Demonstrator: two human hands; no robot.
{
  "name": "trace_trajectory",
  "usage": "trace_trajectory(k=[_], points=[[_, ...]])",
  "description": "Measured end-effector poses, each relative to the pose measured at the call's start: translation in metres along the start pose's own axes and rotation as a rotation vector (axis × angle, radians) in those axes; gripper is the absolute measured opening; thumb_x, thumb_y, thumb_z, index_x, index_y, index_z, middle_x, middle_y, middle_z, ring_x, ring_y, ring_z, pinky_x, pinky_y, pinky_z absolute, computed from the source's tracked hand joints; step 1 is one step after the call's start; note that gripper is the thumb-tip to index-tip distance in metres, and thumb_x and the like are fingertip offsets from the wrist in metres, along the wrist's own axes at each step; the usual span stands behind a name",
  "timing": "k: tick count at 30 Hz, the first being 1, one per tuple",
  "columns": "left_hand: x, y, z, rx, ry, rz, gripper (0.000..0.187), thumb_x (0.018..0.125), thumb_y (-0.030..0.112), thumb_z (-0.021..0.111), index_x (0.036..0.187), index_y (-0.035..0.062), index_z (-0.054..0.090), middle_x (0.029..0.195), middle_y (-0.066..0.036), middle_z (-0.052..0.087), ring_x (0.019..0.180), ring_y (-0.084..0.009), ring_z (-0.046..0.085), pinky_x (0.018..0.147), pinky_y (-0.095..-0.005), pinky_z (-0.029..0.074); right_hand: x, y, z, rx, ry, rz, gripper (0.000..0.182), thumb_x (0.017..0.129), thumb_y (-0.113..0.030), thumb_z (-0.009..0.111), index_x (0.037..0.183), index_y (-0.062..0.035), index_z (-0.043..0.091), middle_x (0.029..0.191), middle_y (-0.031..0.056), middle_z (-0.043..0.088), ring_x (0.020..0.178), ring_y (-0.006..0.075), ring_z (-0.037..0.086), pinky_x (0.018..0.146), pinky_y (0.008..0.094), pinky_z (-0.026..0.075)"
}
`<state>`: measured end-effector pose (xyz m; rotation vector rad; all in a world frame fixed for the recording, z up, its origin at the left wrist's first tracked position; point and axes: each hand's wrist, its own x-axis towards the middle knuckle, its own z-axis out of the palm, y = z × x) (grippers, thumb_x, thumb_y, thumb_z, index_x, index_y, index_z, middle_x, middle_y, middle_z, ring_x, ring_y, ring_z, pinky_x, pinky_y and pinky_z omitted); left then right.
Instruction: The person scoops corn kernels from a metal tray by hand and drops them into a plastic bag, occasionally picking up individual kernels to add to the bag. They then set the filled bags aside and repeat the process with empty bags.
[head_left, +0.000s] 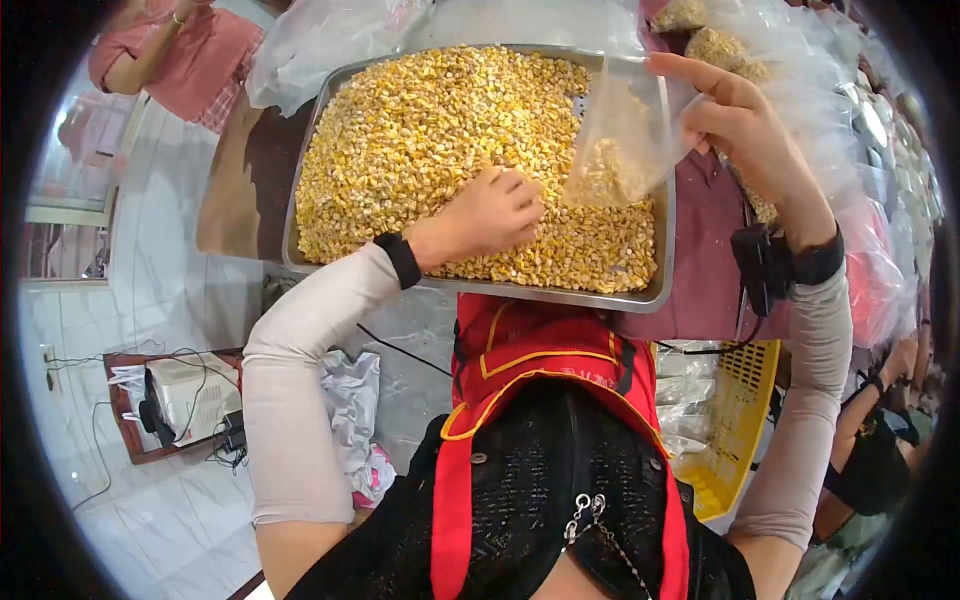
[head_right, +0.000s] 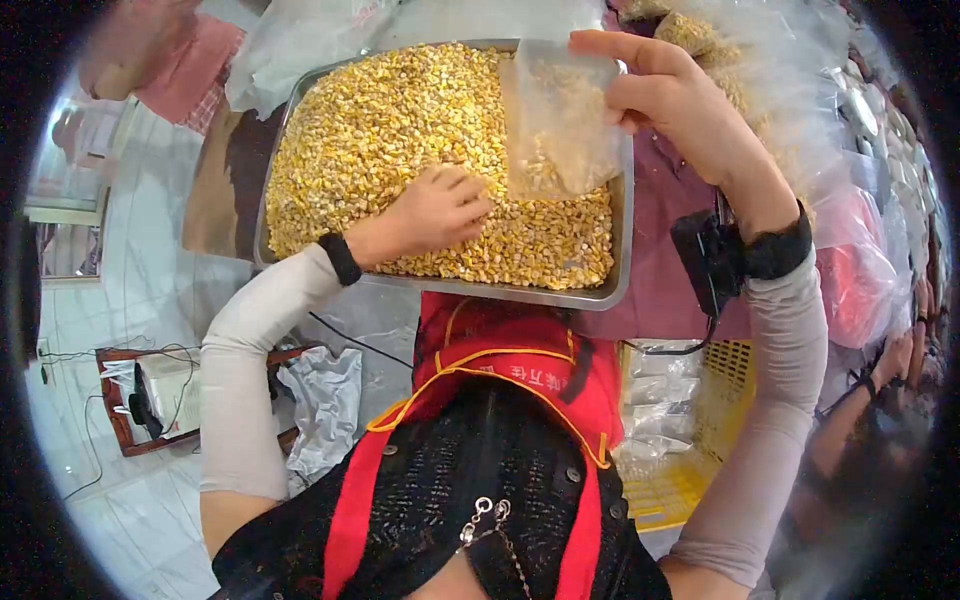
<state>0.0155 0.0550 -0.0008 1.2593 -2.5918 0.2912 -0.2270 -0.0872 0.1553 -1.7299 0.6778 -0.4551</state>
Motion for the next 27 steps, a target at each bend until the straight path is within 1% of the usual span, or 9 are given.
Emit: trace_trajectory(k=[6,10,12,13,14,16,17,22,27], points=[[-0.003,-0.016,0.006,0.130,0.009,0.153,0.019,0.071,0.026,0.058,0.085,0.0142,0.052,0.091,-0.002,0.051,0.087,-0.0186,0.049,0.072,-0.0326,0.038,0.004,-0.005,0.010,-0.029,-0.040,-0.020,0.049,0.072,-0.004,0.048,0.121,-0.0011,0.050,0.071,-0.0015,0.052,0.064,0.0043,0.046,0.058,0.0185,0.038],[0.011,-0.036,0.003,0.178,-0.105,-0.047,0.011,0.077,0.022,0.051,0.083,0.0127,0.053,0.081,-0.003,0.050,0.084,-0.0186,0.053,0.062,-0.0297,0.043,-0.001,-0.009,0.010,-0.073,-0.032,-0.023,0.050,0.072,-0.004,0.048,0.122,-0.0011,0.050,0.071,-0.0018,0.052,0.063,0.0040,0.046,0.059,0.0183,0.039],[0.017,-0.046,-0.004,-0.001,-0.204,-0.507,0.009,0.081,0.019,0.050,0.084,0.0106,0.053,0.083,-0.005,0.052,0.080,-0.0215,0.053,0.061,-0.0284,0.045,-0.004,-0.009,0.008,-0.036,-0.044,-0.014,0.050,0.072,-0.004,0.047,0.122,-0.0011,0.050,0.071,-0.0018,0.052,0.063,0.0039,0.046,0.059,0.0183,0.039],[0.012,-0.062,-0.001,-0.113,0.061,-0.434,0.012,0.087,0.019,0.047,0.092,0.0092,0.053,0.088,-0.005,0.055,0.077,-0.0203,0.054,0.060,-0.0275,0.046,-0.005,-0.008,0.006,0.003,-0.060,-0.001,0.050,0.072,-0.004,0.047,0.122,-0.0010,0.050,0.071,-0.0018,0.052,0.064,0.0037,0.046,0.060,0.0183,0.039],[0.009,-0.070,0.006,-0.110,0.060,-0.429,0.012,0.087,0.019,0.047,0.092,0.0092,0.053,0.088,-0.005,0.055,0.077,-0.0203,0.054,0.060,-0.0275,0.046,-0.005,-0.006,0.005,0.004,-0.055,-0.004,0.050,0.072,-0.004,0.047,0.122,-0.0010,0.050,0.071,-0.0018,0.052,0.064,0.0037,0.046,0.060,0.0183,0.039],[0.024,-0.071,-0.024,-1.176,0.364,-1.178,0.018,0.090,0.022,0.044,0.098,0.0078,0.052,0.094,-0.007,0.056,0.079,-0.0161,0.054,0.062,-0.0277,0.047,-0.004,0.001,0.005,-0.035,-0.056,0.030,0.050,0.072,-0.003,0.047,0.121,-0.0011,0.050,0.072,-0.0016,0.052,0.064,0.0033,0.046,0.060,0.0182,0.039],[0.022,-0.072,-0.034,-1.515,0.432,-1.288,0.023,0.092,0.025,0.042,0.101,0.0062,0.051,0.095,-0.008,0.055,0.079,-0.0150,0.053,0.060,-0.0275,0.048,-0.002,0.003,0.005,-0.034,-0.055,0.030,0.050,0.072,-0.003,0.047,0.121,-0.0011,0.050,0.072,-0.0016,0.052,0.064,0.0033,0.046,0.060,0.0182,0.039],[0.031,-0.079,-0.051,-1.954,0.738,-1.311,0.021,0.091,0.026,0.046,0.098,0.0057,0.048,0.088,-0.009,0.054,0.074,-0.0162,0.052,0.053,-0.0237,0.043,0.001,0.003,0.005,0.006,-0.045,-0.002,0.050,0.071,-0.003,0.048,0.121,-0.0005,0.051,0.074,-0.0015,0.053,0.064,0.0045,0.046,0.060,0.0181,0.039],[0.059,-0.100,-0.066,-2.270,0.663,-0.810,0.017,0.090,0.023,0.052,0.091,0.0068,0.048,0.077,-0.004,0.049,0.063,-0.0117,0.043,0.049,-0.0213,0.035,0.000,-0.003,0.012,-0.038,-0.044,-0.030,0.049,0.074,-0.004,0.046,0.123,-0.0038,0.050,0.068,-0.0054,0.051,0.058,0.0000,0.043,0.053,0.0136,0.035]])
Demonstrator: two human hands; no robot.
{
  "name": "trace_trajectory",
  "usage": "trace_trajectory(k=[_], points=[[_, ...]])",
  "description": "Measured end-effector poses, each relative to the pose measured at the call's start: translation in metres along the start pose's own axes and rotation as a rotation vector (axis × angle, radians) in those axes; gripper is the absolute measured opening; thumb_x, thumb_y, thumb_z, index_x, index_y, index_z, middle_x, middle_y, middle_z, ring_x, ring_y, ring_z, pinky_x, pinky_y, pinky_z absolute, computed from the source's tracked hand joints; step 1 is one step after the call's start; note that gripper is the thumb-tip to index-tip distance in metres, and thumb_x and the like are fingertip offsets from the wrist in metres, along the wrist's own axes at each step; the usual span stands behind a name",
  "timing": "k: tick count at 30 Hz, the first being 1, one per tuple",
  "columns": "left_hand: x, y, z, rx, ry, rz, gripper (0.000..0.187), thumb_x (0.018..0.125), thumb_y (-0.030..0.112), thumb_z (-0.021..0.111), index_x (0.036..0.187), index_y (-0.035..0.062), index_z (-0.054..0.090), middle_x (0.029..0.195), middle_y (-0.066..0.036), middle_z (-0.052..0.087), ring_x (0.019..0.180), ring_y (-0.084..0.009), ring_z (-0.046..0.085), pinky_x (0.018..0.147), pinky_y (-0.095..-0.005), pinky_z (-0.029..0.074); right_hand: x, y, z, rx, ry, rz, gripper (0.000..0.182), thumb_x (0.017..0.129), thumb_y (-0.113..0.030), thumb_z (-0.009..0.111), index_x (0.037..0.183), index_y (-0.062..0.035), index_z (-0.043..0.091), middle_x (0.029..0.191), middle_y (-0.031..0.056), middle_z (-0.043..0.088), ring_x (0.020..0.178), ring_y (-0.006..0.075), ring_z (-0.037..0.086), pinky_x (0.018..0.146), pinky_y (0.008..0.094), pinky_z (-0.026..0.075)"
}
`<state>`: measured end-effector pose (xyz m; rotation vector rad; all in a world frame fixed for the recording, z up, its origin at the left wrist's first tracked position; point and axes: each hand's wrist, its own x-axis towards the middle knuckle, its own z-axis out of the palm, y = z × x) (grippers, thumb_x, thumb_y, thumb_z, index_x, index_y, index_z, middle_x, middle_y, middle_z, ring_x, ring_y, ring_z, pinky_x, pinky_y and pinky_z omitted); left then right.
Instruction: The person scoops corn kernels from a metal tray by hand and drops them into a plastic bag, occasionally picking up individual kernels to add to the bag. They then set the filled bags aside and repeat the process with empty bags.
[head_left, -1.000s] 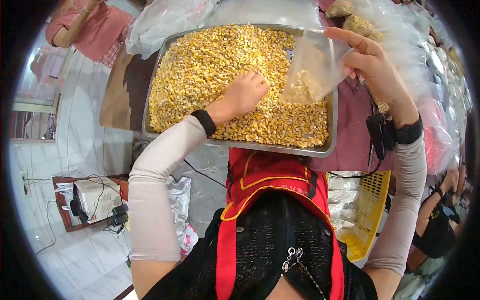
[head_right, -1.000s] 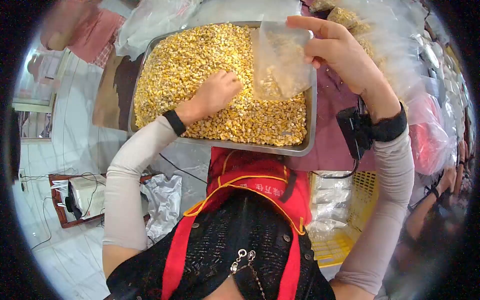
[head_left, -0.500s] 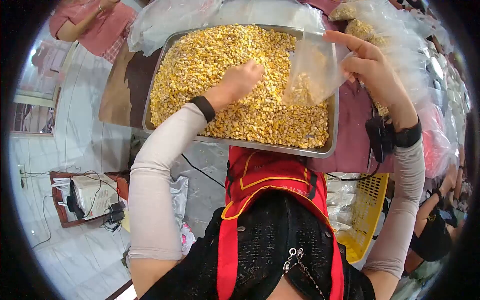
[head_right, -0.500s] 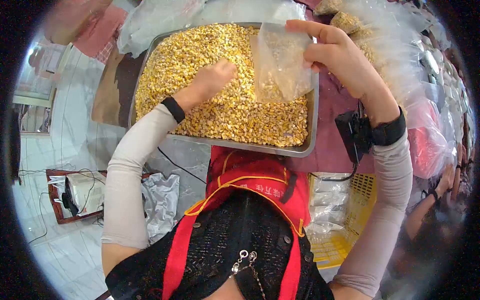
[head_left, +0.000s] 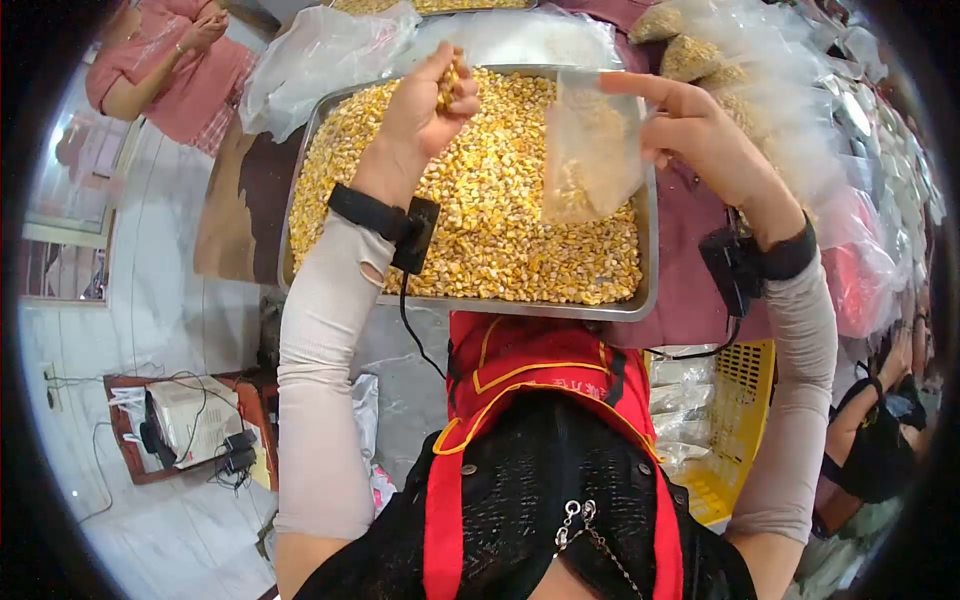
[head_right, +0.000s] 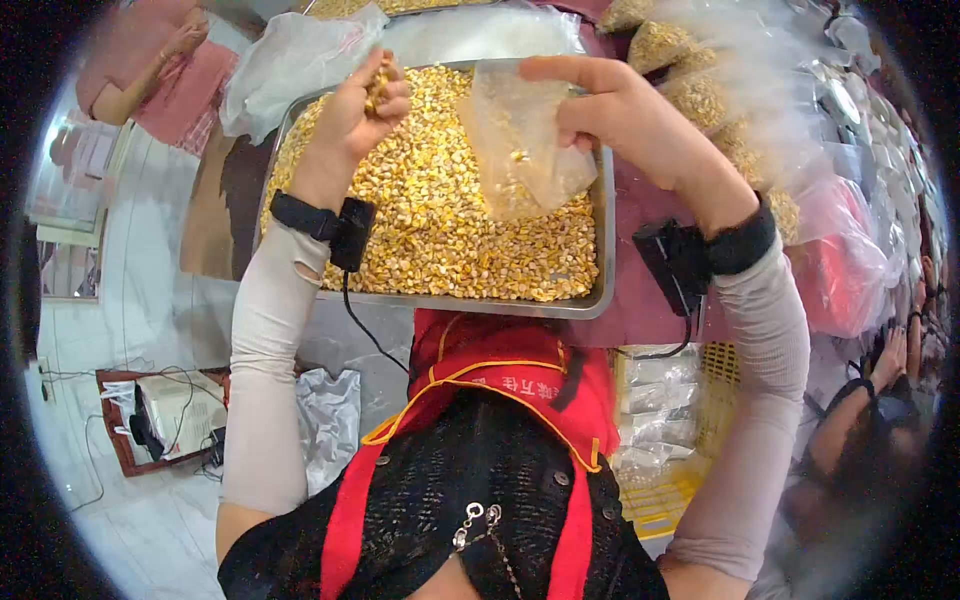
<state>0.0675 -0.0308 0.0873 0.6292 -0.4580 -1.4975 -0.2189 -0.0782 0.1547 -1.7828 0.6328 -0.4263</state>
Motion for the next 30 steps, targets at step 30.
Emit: trace_trajectory(k=[30], points=[[0.001,-0.065,0.123,1.655,-0.385,0.581,0.023,0.087,0.023,0.054,0.090,0.0014,0.061,0.069,-0.009,0.059,0.061,-0.0152,0.056,0.057,-0.0287,0.044,-0.010,0.014,-0.007,0.071,0.079,0.031,0.049,0.070,-0.004,0.050,0.119,0.0034,0.051,0.069,-0.0018,0.051,0.061,0.0066,0.046,0.058,0.0195,0.039]])
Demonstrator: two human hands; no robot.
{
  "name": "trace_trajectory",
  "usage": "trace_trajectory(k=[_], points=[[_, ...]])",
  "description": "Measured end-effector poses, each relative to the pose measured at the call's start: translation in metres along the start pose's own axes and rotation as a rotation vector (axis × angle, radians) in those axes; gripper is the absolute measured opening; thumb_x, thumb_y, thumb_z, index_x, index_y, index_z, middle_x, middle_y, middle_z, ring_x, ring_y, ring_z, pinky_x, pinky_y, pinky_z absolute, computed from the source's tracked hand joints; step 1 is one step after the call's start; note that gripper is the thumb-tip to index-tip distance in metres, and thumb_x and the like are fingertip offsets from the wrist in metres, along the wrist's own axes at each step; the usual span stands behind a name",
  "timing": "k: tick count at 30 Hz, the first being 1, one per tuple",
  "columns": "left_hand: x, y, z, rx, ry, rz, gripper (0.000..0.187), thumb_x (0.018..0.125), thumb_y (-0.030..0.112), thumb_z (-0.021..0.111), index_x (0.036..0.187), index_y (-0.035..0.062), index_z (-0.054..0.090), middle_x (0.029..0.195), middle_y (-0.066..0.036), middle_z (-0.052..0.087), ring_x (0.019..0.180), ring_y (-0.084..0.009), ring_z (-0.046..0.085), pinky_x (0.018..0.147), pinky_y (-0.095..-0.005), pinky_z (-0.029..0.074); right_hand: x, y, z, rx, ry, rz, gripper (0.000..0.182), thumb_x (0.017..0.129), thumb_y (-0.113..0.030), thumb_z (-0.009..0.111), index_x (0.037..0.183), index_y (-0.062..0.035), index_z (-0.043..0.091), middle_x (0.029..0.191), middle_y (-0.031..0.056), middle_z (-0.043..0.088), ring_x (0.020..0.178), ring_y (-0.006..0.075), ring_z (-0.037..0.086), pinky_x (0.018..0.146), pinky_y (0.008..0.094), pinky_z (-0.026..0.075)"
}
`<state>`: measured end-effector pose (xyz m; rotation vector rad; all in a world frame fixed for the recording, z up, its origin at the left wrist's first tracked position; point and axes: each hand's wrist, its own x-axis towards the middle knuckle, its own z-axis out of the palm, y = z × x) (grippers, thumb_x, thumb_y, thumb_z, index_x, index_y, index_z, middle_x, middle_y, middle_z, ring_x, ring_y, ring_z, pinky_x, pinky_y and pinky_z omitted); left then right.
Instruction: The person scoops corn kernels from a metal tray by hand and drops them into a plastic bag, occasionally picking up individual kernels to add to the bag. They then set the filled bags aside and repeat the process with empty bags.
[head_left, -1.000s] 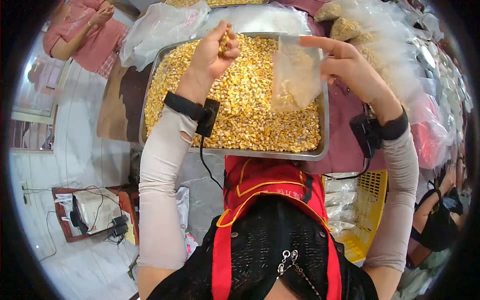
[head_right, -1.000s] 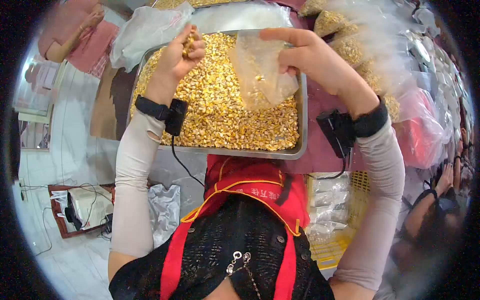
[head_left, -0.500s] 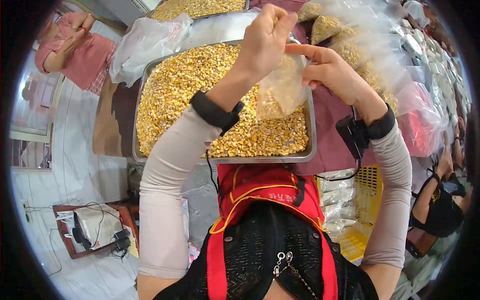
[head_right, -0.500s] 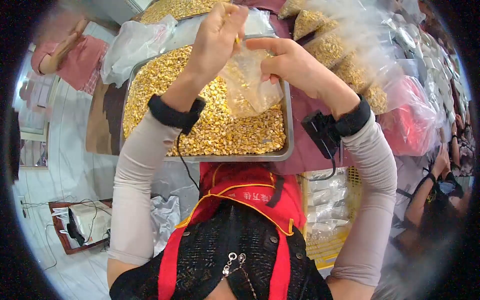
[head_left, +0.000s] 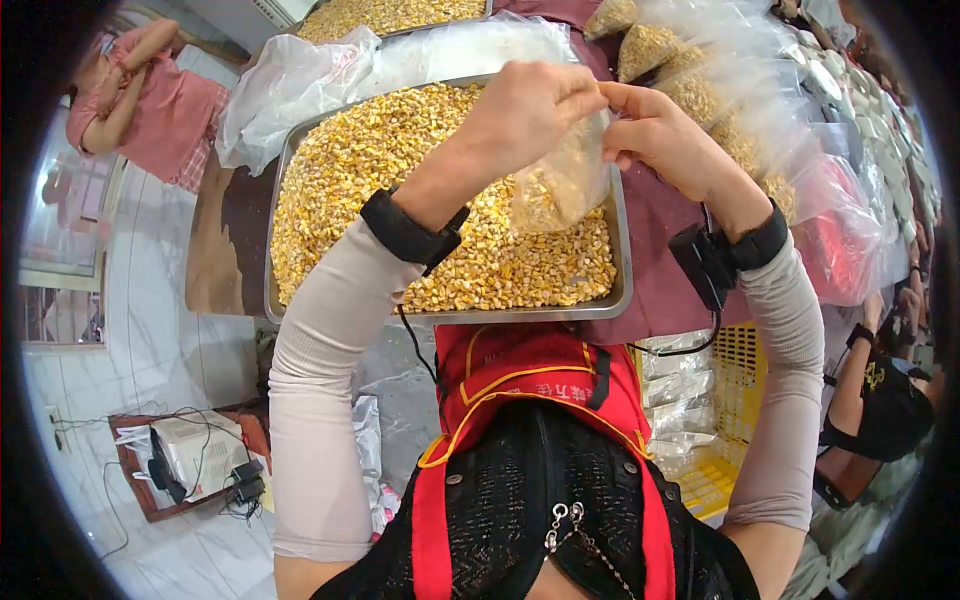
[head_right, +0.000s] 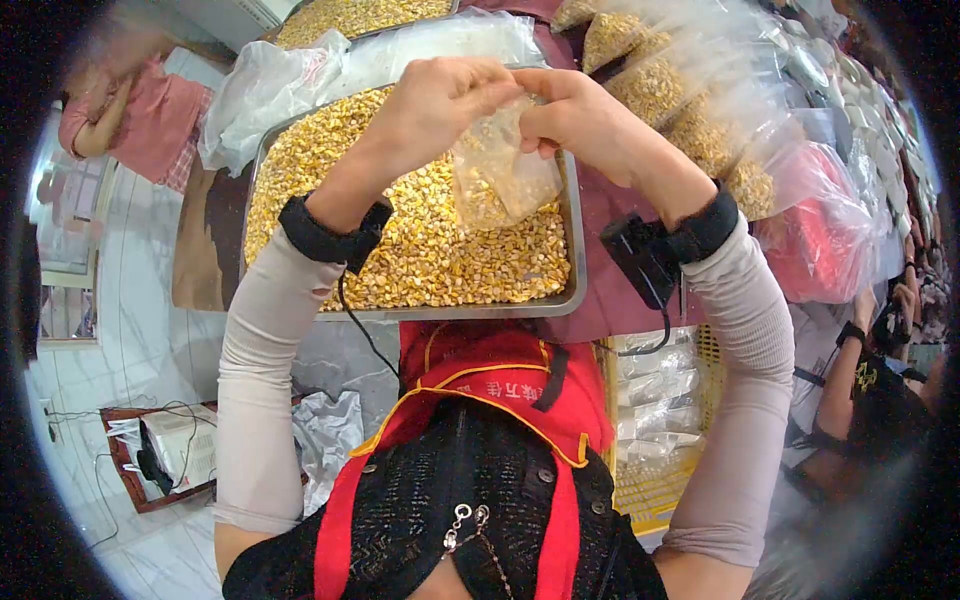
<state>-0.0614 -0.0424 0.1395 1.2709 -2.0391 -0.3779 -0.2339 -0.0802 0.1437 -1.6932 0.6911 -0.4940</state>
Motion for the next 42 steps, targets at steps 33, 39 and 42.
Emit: trace_trajectory(k=[33,39,42], points=[[-0.151,-0.084,0.045,0.483,-0.264,0.150,0.019,0.074,0.016,0.052,0.092,0.0110,0.053,0.077,-0.005,0.051,0.077,-0.0220,0.053,0.063,-0.0340,0.044,0.014,-0.052,-0.006,0.269,0.163,-0.086,0.044,0.077,0.007,0.047,0.121,0.0034,0.047,0.113,0.0090,0.054,0.073,0.0110,0.056,0.063,0.0208,0.047],[-0.161,-0.066,0.060,0.511,-0.420,0.431,0.013,0.072,0.020,0.055,0.083,0.0135,0.052,0.080,-0.003,0.050,0.081,-0.0201,0.050,0.070,-0.0348,0.038,0.028,-0.022,0.002,-0.104,0.043,-0.202,0.046,0.077,-0.004,0.046,0.123,-0.0050,0.049,0.088,-0.0032,0.054,0.065,0.0016,0.042,0.061,0.0156,0.037],[-0.162,-0.092,0.044,0.595,-0.302,0.405,0.012,0.071,0.022,0.057,0.078,0.0126,0.053,0.077,-0.003,0.049,0.079,-0.0198,0.049,0.068,-0.0332,0.039,0.024,-0.009,0.004,-0.158,0.073,-0.110,0.047,0.074,-0.001,0.047,0.120,-0.0089,0.052,0.083,0.0022,0.056,0.069,0.0073,0.052,0.060,0.0209,0.042]])
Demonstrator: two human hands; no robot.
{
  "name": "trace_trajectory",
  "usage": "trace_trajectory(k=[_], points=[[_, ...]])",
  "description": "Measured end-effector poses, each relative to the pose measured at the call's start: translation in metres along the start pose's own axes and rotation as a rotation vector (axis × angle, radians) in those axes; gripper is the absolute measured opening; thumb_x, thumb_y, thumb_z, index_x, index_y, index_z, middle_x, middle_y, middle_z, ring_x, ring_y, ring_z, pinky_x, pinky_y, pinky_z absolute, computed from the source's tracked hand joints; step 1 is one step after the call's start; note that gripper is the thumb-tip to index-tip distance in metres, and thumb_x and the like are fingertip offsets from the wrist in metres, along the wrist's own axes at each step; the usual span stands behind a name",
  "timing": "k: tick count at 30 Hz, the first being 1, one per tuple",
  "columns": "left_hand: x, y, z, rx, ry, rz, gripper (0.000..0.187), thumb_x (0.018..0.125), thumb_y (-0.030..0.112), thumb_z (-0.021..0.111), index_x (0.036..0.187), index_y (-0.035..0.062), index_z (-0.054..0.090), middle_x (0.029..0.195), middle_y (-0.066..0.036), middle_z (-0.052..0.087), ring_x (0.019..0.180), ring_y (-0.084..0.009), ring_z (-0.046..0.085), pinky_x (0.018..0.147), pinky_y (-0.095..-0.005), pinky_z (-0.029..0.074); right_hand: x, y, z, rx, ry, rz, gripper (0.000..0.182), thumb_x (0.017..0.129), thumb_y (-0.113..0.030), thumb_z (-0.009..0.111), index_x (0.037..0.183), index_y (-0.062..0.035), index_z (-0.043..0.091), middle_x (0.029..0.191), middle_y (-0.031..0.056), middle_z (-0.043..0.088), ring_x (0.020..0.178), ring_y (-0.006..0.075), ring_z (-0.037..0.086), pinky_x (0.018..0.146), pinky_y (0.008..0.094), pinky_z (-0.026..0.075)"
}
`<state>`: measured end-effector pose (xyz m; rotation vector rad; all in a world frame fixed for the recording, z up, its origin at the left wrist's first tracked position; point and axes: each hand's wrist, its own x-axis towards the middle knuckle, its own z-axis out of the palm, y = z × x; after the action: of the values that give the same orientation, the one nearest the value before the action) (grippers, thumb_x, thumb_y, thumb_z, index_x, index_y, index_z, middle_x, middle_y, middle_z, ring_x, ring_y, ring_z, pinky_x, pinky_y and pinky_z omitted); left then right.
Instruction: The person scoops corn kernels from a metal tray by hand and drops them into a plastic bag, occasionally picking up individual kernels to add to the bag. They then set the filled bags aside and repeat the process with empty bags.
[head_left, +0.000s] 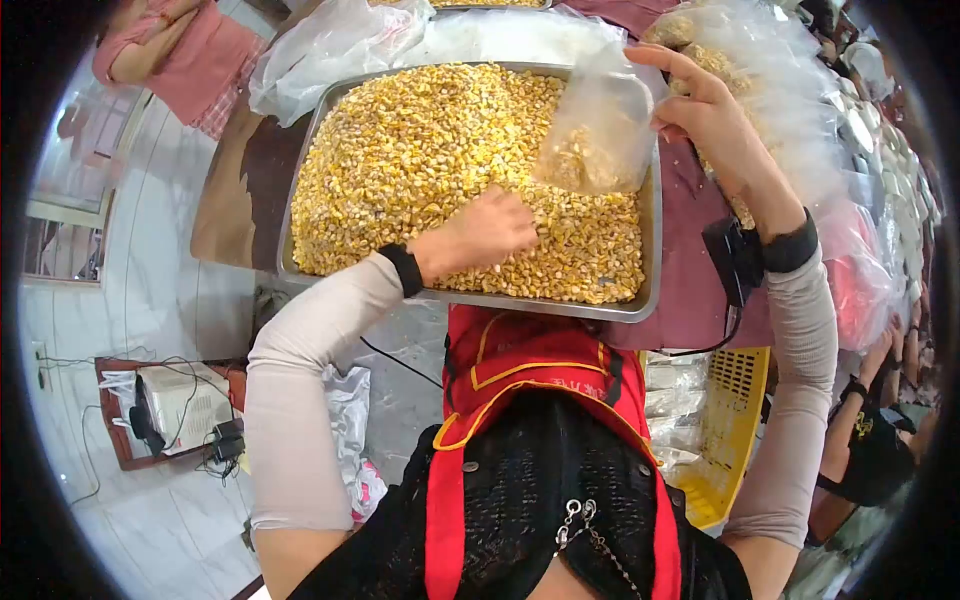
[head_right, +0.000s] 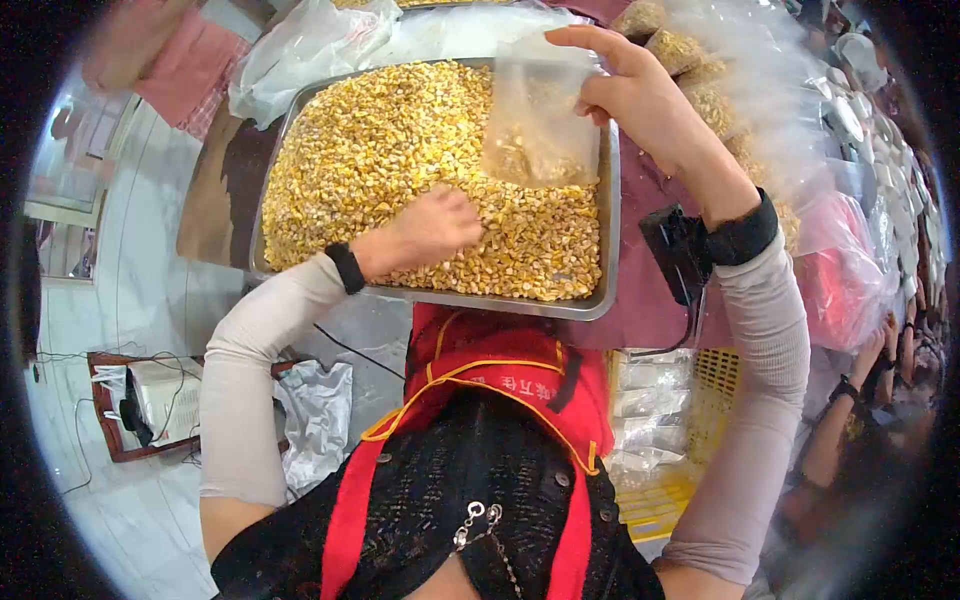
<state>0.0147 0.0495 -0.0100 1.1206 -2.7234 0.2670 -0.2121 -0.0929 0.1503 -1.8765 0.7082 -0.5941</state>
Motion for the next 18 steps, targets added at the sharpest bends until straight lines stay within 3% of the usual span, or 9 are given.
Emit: trace_trajectory(k=[2,4,7,9,11,15,17,18], points=[[-0.009,-0.018,-0.006,0.096,0.027,-0.049,0.012,0.071,0.023,0.057,0.075,0.0121,0.053,0.077,-0.003,0.049,0.078,-0.0200,0.049,0.067,-0.0327,0.039,-0.003,0.001,0.004,0.017,0.028,-0.020,0.050,0.074,-0.001,0.047,0.122,-0.0099,0.050,0.085,0.0029,0.056,0.069,0.0076,0.052,0.060,0.0210,0.042],[-0.015,-0.031,-0.020,0.124,0.020,-0.230,0.012,0.073,0.022,0.059,0.073,0.0105,0.053,0.076,-0.005,0.049,0.077,-0.0217,0.050,0.066,-0.0338,0.040,-0.006,0.004,0.006,0.031,0.058,-0.034,0.052,0.074,0.000,0.046,0.125,-0.0108,0.048,0.087,0.0036,0.056,0.069,0.0079,0.052,0.060,0.0212,0.043],[-0.020,-0.036,-0.022,0.040,0.120,-0.342,0.011,0.075,0.018,0.059,0.074,0.0084,0.054,0.075,-0.006,0.049,0.076,-0.0238,0.051,0.066,-0.0360,0.042,-0.007,0.005,0.003,0.010,0.118,-0.011,0.059,0.073,0.002,0.047,0.130,-0.0129,0.043,0.075,-0.0037,0.052,0.059,0.0024,0.044,0.056,0.0159,0.037],[-0.022,-0.038,-0.023,0.028,0.147,-0.356,0.010,0.076,0.018,0.057,0.073,0.0092,0.053,0.077,-0.005,0.051,0.075,-0.0225,0.051,0.065,-0.0351,0.042,-0.010,0.001,0.000,-0.046,0.072,0.070,0.058,0.074,0.000,0.046,0.130,-0.0126,0.043,0.087,0.0052,0.056,0.069,0.0078,0.052,0.059,0.0204,0.043],[-0.023,-0.040,-0.025,-0.053,0.160,-0.496,0.010,0.078,0.020,0.057,0.078,0.0094,0.056,0.079,-0.005,0.052,0.076,-0.0231,0.052,0.067,-0.0357,0.043,-0.012,0.005,-0.002,-0.021,0.053,0.069,0.056,0.074,-0.001,0.046,0.129,-0.0119,0.043,0.084,0.0048,0.056,0.067,0.0073,0.051,0.058,0.0197,0.042],[-0.023,-0.053,-0.017,-0.079,0.272,-0.562,0.016,0.078,0.019,0.058,0.091,0.0087,0.058,0.082,-0.007,0.054,0.081,-0.0244,0.053,0.072,-0.0351,0.043,-0.011,0.012,-0.009,0.008,-0.051,0.137,0.052,0.075,-0.003,0.044,0.127,-0.0094,0.045,0.074,0.0028,0.055,0.060,0.0055,0.048,0.054,0.0178,0.041],[-0.017,-0.054,-0.010,-0.020,0.153,-0.463,0.021,0.079,0.019,0.058,0.098,0.0102,0.058,0.083,-0.007,0.054,0.081,-0.0248,0.052,0.073,-0.0352,0.043,-0.012,0.008,-0.007,0.008,-0.062,0.154,0.051,0.075,-0.003,0.044,0.126,-0.0089,0.046,0.072,0.0021,0.054,0.058,0.0050,0.047,0.052,0.0178,0.040],[-0.013,-0.049,-0.014,0.000,0.118,-0.461,0.016,0.080,0.019,0.056,0.093,0.0104,0.058,0.081,-0.008,0.053,0.079,-0.0250,0.052,0.071,-0.0365,0.043,-0.013,0.007,-0.006,0.009,-0.067,0.173,0.050,0.075,-0.004,0.043,0.125,-0.0085,0.047,0.070,0.0014,0.054,0.055,0.0045,0.045,0.050,0.0179,0.039]])
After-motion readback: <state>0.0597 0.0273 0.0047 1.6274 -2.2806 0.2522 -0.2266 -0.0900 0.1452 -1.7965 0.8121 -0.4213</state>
